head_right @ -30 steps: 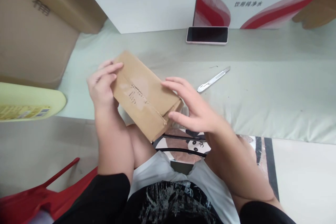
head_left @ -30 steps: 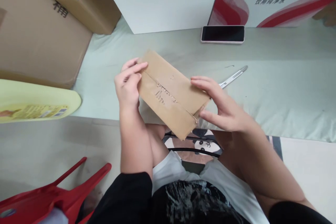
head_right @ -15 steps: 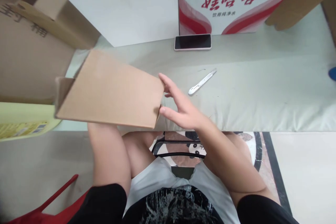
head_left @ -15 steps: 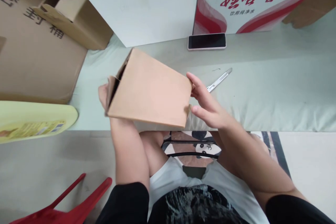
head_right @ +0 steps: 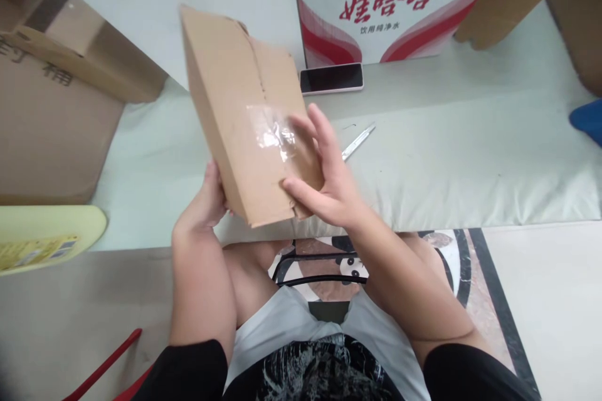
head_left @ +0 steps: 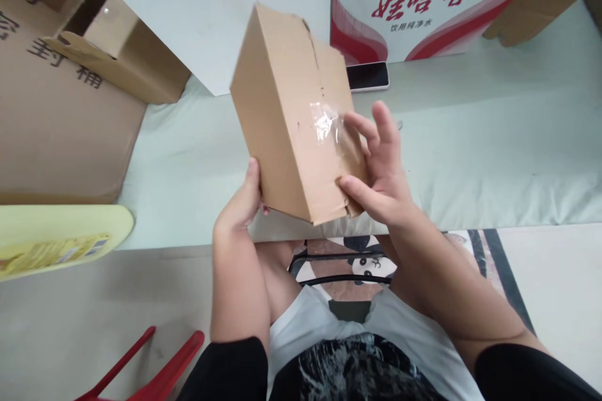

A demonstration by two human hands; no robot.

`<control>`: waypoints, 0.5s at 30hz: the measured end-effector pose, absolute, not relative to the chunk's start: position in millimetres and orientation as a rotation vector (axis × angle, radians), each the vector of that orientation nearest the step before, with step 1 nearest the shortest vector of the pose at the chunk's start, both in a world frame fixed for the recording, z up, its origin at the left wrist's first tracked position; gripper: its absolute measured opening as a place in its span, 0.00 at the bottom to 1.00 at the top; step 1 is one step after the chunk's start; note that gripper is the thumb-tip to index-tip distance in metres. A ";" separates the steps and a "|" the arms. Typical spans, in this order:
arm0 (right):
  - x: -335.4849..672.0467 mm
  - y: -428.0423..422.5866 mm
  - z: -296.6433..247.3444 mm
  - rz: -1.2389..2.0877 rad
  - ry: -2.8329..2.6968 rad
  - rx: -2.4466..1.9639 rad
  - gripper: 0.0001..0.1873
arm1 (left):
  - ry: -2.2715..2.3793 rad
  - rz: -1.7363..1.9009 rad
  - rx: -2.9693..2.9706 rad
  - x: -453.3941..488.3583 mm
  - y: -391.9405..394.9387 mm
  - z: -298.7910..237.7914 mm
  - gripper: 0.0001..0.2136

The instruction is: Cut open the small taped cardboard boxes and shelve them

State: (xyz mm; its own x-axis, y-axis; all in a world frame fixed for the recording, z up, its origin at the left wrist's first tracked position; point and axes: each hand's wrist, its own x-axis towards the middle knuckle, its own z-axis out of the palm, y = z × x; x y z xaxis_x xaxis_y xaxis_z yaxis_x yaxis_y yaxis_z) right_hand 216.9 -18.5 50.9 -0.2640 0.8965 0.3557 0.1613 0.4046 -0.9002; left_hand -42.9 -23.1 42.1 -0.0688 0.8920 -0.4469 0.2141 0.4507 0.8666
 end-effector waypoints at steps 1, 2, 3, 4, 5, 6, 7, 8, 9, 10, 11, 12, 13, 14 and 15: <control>218.7 -17.9 51.8 0.973 -1.675 -0.944 0.45 | 1.534 0.626 0.980 -44.1 -24.2 44.2 0.44; 220.7 -17.2 52.7 0.990 -1.668 -0.957 0.40 | 1.500 0.508 0.971 -45.5 -24.9 47.0 0.43; 222.8 -16.6 53.6 1.003 -1.676 -0.974 0.34 | 1.481 0.409 0.981 -46.9 -25.0 49.9 0.42; 224.7 -16.0 54.8 1.014 -1.695 -0.994 0.29 | 1.487 0.345 1.010 -48.2 -24.5 52.6 0.41; 226.3 -15.6 56.0 1.022 -1.718 -1.012 0.25 | 1.519 0.315 1.048 -49.3 -23.4 54.6 0.39; 227.5 -15.4 57.3 1.025 -1.743 -1.021 0.23 | 1.578 0.319 1.088 -50.2 -22.0 55.8 0.37; 228.2 -15.4 58.5 1.026 -1.770 -1.020 0.22 | 1.659 0.367 1.127 -50.9 -20.3 56.1 0.34; 228.4 -15.7 59.6 1.024 -1.800 -1.012 0.23 | 1.751 0.474 1.169 -51.2 -18.6 55.5 0.31; 228.2 -16.1 60.4 1.018 -1.835 -1.002 0.24 | 1.834 0.642 1.217 -51.3 -17.2 54.4 0.27; 227.5 -16.7 60.9 1.010 -1.875 -0.991 0.25 | 1.883 0.862 1.276 -51.0 -16.2 53.2 0.25; 226.4 -17.4 61.0 1.000 -1.917 -0.978 0.26 | 1.876 1.102 1.350 -50.5 -15.8 52.4 0.24; 224.9 -18.3 60.9 0.993 -1.957 -0.960 0.28 | 1.806 1.332 1.441 -49.8 -16.2 52.3 0.24; 223.1 -19.4 60.4 0.993 -1.993 -0.936 0.29 | 1.687 1.518 1.545 -48.8 -17.3 53.1 0.25; 221.0 -20.7 59.7 1.000 -2.025 -0.905 0.30 | 1.559 1.632 1.654 -47.7 -18.9 54.9 0.24; 218.5 -22.2 59.0 1.013 -2.054 -0.867 0.31 | 1.454 1.679 1.758 -46.7 -20.9 57.4 0.23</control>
State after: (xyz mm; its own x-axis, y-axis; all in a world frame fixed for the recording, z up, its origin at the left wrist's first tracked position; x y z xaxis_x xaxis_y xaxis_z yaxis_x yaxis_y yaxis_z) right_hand 218.5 -22.2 59.0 -0.5476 0.7899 0.2761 0.2614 0.4750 -0.8403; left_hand -46.7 -20.9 57.4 -0.2005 0.8025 0.5620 0.4416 -0.4380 0.7830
